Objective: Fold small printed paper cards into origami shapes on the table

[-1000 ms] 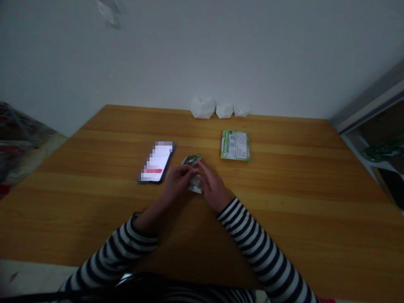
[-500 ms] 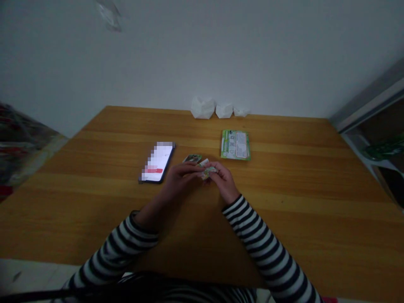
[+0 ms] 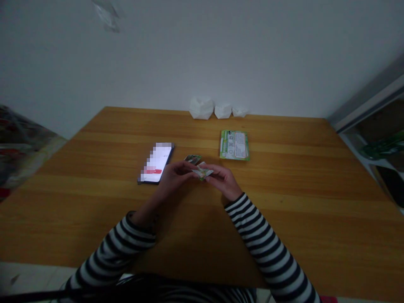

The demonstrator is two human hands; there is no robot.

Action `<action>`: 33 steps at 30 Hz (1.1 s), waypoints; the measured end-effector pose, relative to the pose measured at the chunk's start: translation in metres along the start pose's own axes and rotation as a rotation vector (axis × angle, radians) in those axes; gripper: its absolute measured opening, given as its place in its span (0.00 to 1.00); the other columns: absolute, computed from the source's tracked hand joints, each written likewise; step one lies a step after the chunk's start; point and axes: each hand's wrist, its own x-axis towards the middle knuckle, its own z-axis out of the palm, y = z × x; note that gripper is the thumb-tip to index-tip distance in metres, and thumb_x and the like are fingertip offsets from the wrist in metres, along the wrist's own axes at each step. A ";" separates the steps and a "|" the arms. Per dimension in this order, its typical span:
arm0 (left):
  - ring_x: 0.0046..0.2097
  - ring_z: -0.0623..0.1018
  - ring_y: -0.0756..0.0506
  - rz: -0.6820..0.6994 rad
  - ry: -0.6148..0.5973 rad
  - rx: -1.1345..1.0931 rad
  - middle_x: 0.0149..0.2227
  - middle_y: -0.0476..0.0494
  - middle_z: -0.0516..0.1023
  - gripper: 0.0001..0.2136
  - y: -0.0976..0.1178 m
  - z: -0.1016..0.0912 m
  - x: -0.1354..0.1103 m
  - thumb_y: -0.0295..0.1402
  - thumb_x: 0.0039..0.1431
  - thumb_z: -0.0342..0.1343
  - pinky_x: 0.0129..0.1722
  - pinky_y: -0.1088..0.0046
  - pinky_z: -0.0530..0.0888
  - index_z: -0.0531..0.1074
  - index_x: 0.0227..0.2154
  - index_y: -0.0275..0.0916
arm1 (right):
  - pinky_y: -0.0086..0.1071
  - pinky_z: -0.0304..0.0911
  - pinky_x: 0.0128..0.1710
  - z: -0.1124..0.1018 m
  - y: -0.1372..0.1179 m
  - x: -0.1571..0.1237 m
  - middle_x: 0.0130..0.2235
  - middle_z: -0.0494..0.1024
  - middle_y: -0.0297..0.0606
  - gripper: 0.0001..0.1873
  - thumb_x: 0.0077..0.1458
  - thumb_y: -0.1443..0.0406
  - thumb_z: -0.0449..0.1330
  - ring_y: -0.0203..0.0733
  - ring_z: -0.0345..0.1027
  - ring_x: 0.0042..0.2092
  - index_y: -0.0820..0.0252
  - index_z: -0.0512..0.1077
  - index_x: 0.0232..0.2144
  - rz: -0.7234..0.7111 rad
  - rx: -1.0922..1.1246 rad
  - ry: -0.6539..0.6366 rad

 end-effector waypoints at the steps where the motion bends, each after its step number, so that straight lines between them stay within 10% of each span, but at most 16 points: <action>1: 0.36 0.85 0.41 -0.005 0.017 0.013 0.33 0.41 0.85 0.14 0.000 0.000 0.000 0.39 0.44 0.72 0.41 0.63 0.82 0.77 0.29 0.36 | 0.43 0.72 0.48 0.000 0.001 0.001 0.46 0.83 0.39 0.20 0.52 0.57 0.69 0.45 0.77 0.45 0.51 0.79 0.48 0.000 0.001 0.000; 15: 0.25 0.79 0.47 -0.065 0.118 0.021 0.23 0.45 0.81 0.14 0.003 0.004 -0.001 0.40 0.47 0.69 0.28 0.72 0.79 0.74 0.20 0.36 | 0.40 0.76 0.41 0.004 0.006 0.002 0.39 0.85 0.38 0.19 0.50 0.55 0.70 0.41 0.78 0.36 0.54 0.81 0.44 0.027 0.007 -0.031; 33: 0.36 0.84 0.43 -0.016 0.202 -0.065 0.33 0.42 0.85 0.09 -0.003 0.010 -0.003 0.36 0.48 0.70 0.42 0.63 0.81 0.82 0.30 0.37 | 0.40 0.75 0.37 0.010 0.003 0.005 0.29 0.84 0.39 0.08 0.42 0.60 0.74 0.44 0.78 0.32 0.57 0.82 0.25 -0.091 -0.065 0.437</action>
